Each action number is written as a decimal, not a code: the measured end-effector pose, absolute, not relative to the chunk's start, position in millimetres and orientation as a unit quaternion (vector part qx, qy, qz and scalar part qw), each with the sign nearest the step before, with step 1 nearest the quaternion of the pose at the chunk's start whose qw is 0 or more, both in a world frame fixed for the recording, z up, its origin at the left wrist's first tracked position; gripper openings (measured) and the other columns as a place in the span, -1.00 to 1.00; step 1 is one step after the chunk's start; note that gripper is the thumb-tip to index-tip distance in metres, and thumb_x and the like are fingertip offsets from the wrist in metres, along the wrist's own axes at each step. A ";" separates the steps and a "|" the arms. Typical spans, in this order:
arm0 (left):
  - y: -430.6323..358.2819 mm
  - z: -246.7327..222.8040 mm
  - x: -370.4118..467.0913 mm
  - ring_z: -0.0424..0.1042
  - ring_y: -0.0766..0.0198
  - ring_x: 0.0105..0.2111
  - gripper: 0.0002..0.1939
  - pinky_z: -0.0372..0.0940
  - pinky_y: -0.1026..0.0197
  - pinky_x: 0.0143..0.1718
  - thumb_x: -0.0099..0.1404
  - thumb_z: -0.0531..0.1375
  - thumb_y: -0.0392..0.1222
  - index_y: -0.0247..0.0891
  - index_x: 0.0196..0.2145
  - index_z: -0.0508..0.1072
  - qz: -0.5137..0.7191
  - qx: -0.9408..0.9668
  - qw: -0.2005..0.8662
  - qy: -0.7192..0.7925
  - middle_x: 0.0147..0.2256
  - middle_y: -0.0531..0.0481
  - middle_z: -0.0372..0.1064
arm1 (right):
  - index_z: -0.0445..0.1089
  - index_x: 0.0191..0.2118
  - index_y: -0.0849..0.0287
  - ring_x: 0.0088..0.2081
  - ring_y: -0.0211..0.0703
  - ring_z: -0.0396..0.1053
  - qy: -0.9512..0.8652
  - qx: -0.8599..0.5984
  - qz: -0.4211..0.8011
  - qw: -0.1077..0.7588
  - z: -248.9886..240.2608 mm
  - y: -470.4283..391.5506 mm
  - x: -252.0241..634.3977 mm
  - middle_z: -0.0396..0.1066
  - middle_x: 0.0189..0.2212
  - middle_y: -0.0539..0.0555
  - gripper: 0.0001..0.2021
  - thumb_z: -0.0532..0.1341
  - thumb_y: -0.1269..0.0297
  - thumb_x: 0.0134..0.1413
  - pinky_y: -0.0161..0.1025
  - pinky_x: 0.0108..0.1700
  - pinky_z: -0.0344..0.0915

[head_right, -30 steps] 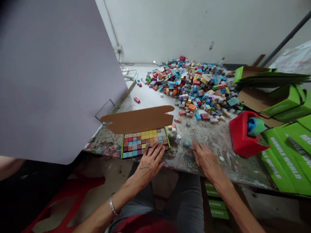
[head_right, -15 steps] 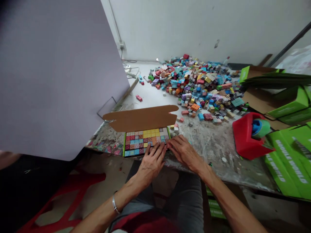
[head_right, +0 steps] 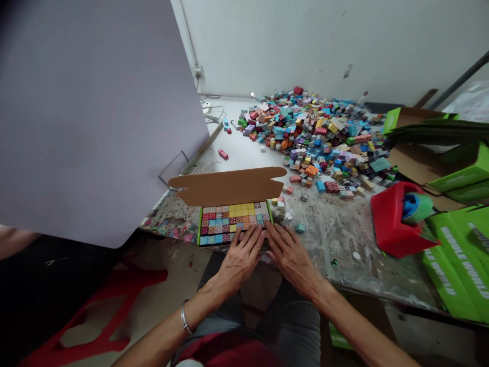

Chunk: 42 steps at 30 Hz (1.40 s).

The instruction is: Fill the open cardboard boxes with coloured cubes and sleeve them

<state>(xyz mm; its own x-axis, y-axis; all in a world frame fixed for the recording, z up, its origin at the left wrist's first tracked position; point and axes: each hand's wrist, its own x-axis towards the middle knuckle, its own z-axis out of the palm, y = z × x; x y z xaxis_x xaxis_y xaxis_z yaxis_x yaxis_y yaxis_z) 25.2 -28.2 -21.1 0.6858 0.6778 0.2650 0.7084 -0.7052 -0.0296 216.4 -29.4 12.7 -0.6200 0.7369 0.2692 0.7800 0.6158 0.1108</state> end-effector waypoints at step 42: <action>36.3 3.8 -71.9 0.13 -0.10 0.20 0.17 0.10 -0.22 0.18 -0.08 0.42 -0.02 -0.07 0.32 -0.21 -0.262 -0.812 -0.355 -0.382 0.21 -0.24 0.09 | -0.02 0.28 0.17 0.27 0.22 0.00 -0.825 -0.505 0.216 0.135 -3.4 -28.2 289.5 -0.02 0.26 0.35 -0.03 0.33 -0.14 -0.21 0.12 0.18 0.13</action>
